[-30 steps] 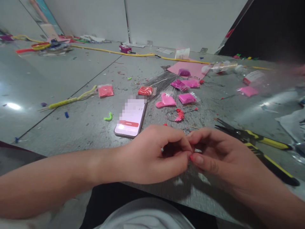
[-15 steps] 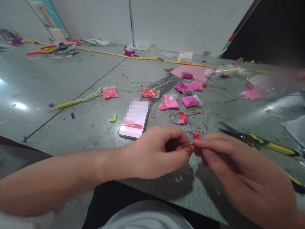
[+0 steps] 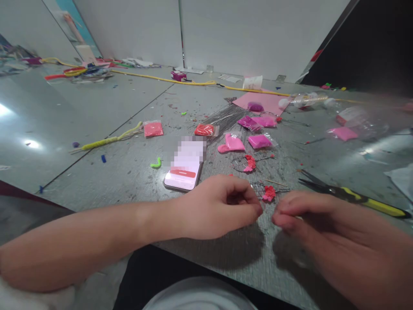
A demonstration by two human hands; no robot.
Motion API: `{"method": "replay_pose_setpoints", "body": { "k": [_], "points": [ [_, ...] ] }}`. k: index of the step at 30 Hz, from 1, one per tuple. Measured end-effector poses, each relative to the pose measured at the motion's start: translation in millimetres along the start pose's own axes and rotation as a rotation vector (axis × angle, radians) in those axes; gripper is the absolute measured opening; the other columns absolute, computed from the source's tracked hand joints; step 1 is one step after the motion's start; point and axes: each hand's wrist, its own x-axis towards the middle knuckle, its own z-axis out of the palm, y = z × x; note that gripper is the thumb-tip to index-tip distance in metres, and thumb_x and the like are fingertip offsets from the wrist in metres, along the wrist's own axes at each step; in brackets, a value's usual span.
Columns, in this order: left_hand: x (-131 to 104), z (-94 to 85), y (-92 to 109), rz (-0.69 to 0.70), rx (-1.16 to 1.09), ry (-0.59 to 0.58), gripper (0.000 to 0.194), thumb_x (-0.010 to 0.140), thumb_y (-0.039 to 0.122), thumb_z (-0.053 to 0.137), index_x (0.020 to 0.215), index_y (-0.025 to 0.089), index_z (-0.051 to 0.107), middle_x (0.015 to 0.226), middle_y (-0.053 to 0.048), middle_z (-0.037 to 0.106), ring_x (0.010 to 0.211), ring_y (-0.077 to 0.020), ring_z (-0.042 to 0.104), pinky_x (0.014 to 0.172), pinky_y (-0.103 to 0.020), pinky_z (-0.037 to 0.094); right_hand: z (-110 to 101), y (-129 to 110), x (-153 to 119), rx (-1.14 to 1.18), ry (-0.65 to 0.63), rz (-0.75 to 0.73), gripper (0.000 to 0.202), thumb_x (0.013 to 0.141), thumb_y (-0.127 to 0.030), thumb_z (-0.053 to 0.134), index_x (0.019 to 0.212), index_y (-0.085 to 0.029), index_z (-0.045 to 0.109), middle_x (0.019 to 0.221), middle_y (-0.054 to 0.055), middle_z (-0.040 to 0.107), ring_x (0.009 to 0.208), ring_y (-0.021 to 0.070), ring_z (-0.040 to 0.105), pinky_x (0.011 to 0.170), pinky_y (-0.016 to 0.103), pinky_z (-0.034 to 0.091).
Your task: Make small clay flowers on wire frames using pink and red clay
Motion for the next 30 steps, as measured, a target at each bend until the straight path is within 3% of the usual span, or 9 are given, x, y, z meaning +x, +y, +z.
{"method": "replay_pose_setpoints", "body": {
  "k": [4, 8, 10, 16, 24, 30],
  "points": [
    [1, 1.7, 1, -0.100, -0.095, -0.059, 0.016, 0.083, 0.031, 0.070, 0.084, 0.017, 0.062, 0.074, 0.003, 0.057, 0.066, -0.0103, 0.048, 0.062, -0.024, 0.039, 1, -6, 7, 0.008, -0.077, -0.074, 0.030, 0.099, -0.052, 0.064, 0.080, -0.028, 0.065, 0.068, -0.006, 0.070, 0.055, 0.0095, 0.066, 0.048, 0.020, 0.051],
    [2, 2.0, 1, -0.110, -0.138, -0.078, 0.013, 0.084, 0.028, 0.069, 0.085, 0.017, 0.062, 0.068, 0.006, 0.053, 0.061, -0.0085, 0.045, 0.056, -0.022, 0.035, 6, -6, 6, -0.031, -0.034, -0.219, 0.008, 0.100, -0.027, 0.064, 0.094, -0.028, 0.069, 0.088, -0.001, 0.077, 0.077, 0.0118, 0.075, 0.065, 0.019, 0.060],
    [2, 0.8, 0, -0.110, -0.150, -0.060, 0.017, 0.084, 0.031, 0.071, 0.085, 0.017, 0.062, 0.066, 0.006, 0.053, 0.060, -0.0087, 0.045, 0.055, -0.022, 0.035, 6, -3, 2, -0.055, -0.016, -0.227, 0.015, 0.098, -0.018, 0.063, 0.103, -0.030, 0.071, 0.101, 0.001, 0.078, 0.088, 0.0136, 0.077, 0.075, 0.022, 0.063],
    [4, -2.0, -4, -0.118, -0.199, -0.077, 0.024, 0.085, 0.038, 0.075, 0.087, 0.016, 0.064, 0.070, 0.004, 0.057, 0.062, -0.0097, 0.050, 0.056, -0.023, 0.039, 0, 1, -6, -0.098, 0.000, -0.099, 0.023, 0.096, -0.023, 0.063, 0.114, -0.035, 0.071, 0.105, -0.003, 0.081, 0.091, 0.0188, 0.079, 0.085, 0.032, 0.067],
    [5, 1.5, -2, -0.065, -0.306, -0.089, 0.022, 0.091, 0.032, 0.068, 0.080, 0.016, 0.059, 0.068, 0.004, 0.053, 0.061, -0.0079, 0.049, 0.059, -0.022, 0.041, 18, -5, 0, -0.109, 0.011, -0.204, 0.030, 0.097, -0.014, 0.061, 0.122, -0.027, 0.070, 0.110, 0.004, 0.082, 0.103, 0.0210, 0.079, 0.088, 0.032, 0.067],
    [5, 1.9, -1, -0.066, -0.340, -0.063, 0.015, 0.089, 0.024, 0.066, 0.079, 0.014, 0.061, 0.066, 0.004, 0.054, 0.060, -0.0073, 0.049, 0.057, -0.020, 0.041, 17, -4, -1, -0.132, 0.019, -0.267, 0.026, 0.097, -0.015, 0.063, 0.121, -0.020, 0.071, 0.114, 0.007, 0.081, 0.105, 0.0183, 0.078, 0.093, 0.027, 0.065]
  ]
}}
